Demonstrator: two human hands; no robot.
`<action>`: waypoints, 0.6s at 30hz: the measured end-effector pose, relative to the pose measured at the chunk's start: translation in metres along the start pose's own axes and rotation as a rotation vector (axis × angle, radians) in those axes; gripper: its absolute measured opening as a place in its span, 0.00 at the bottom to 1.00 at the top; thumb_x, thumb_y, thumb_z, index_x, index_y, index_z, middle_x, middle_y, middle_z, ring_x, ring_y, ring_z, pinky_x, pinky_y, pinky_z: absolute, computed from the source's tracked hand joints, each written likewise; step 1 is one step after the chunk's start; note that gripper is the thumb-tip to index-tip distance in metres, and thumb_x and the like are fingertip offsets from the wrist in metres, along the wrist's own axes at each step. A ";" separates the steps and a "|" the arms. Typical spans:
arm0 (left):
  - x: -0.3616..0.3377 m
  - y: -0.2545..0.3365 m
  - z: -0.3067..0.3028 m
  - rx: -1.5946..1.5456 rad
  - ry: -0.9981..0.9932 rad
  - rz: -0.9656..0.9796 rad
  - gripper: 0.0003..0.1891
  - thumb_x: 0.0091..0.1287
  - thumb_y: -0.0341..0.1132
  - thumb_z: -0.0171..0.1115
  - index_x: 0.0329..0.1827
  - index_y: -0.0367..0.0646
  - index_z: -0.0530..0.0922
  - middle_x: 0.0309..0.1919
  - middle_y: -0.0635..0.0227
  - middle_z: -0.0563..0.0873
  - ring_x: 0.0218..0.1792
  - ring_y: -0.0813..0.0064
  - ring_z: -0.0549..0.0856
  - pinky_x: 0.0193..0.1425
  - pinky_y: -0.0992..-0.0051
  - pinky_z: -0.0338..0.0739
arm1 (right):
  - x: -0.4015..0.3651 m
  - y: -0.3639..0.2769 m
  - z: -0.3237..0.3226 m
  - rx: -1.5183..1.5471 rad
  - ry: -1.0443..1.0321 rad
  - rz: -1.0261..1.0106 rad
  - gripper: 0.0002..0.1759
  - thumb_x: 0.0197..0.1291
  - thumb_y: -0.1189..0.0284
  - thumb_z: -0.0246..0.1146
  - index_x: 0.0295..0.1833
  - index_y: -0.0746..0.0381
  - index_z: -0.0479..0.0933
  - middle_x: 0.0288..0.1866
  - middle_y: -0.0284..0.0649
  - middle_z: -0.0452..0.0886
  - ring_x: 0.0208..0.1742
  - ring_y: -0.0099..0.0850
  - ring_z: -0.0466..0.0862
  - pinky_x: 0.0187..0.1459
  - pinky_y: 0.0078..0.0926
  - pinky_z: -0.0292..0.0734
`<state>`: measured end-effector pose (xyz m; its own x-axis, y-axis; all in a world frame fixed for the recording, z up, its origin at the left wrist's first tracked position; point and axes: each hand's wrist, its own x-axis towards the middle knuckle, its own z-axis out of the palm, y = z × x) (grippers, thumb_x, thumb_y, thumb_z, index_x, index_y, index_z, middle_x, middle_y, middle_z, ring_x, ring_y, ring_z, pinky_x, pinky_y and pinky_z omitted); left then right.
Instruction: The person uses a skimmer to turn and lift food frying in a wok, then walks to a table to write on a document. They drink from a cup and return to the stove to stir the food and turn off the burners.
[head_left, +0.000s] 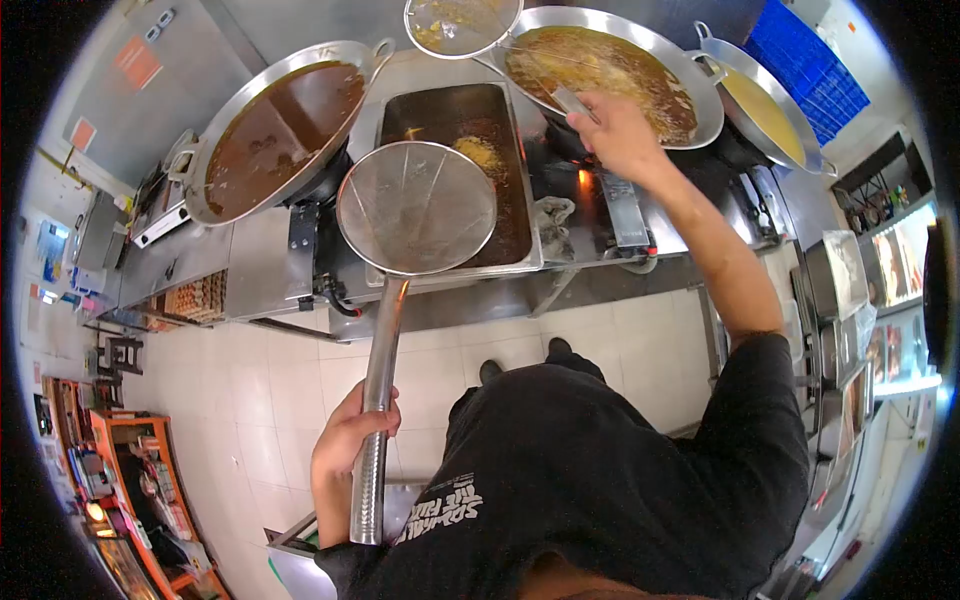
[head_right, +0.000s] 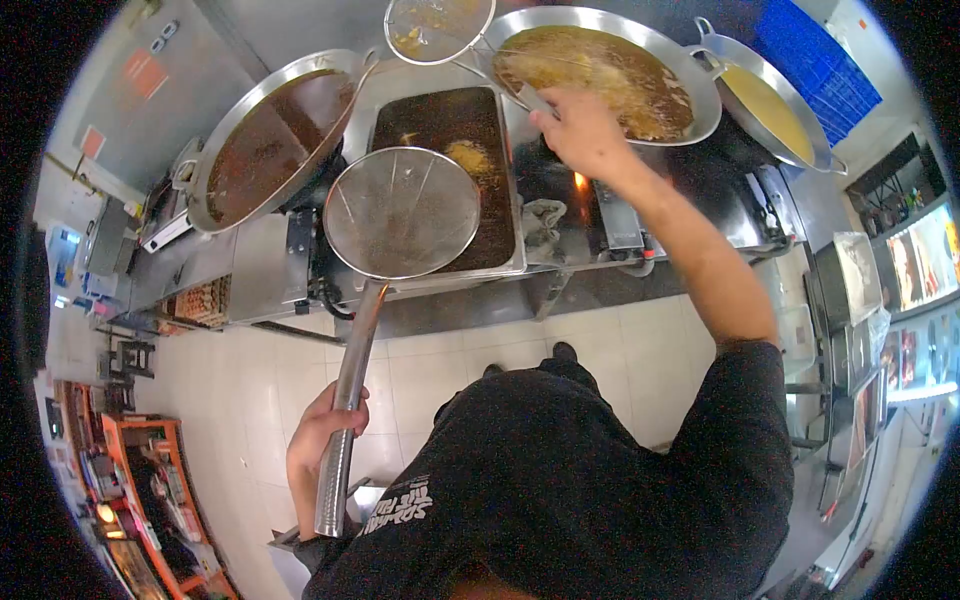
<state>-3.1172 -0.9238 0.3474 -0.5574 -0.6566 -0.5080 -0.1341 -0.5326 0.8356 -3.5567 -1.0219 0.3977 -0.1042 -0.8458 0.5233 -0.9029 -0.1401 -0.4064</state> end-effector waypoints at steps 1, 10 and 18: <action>-0.005 0.000 0.000 -0.005 0.003 0.002 0.17 0.53 0.27 0.57 0.46 0.36 0.67 0.24 0.67 0.75 0.27 0.77 0.74 0.33 0.80 0.66 | 0.000 0.006 0.017 -0.114 0.145 -0.218 0.10 0.56 0.67 0.57 0.39 0.61 0.76 0.27 0.49 0.79 0.24 0.40 0.80 0.23 0.36 0.74; -0.016 -0.010 0.000 0.044 0.030 -0.012 0.17 0.54 0.26 0.56 0.47 0.35 0.67 0.26 0.66 0.75 0.28 0.76 0.75 0.36 0.79 0.67 | -0.075 0.057 0.125 -0.648 -0.139 -0.135 0.21 0.50 0.76 0.54 0.53 0.64 0.68 0.19 0.42 0.78 0.19 0.37 0.80 0.20 0.34 0.74; 0.003 -0.007 0.006 0.138 0.029 0.064 0.16 0.55 0.28 0.56 0.46 0.34 0.67 0.27 0.66 0.75 0.28 0.77 0.75 0.36 0.78 0.69 | -0.102 0.067 0.143 -0.682 -0.246 -0.158 0.19 0.54 0.73 0.52 0.53 0.65 0.68 0.22 0.41 0.80 0.23 0.36 0.82 0.24 0.32 0.77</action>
<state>-3.1234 -0.9191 0.3414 -0.5450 -0.7027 -0.4573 -0.2119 -0.4123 0.8861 -3.5465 -1.0185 0.2098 0.0726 -0.9440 0.3218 -0.9663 0.0134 0.2572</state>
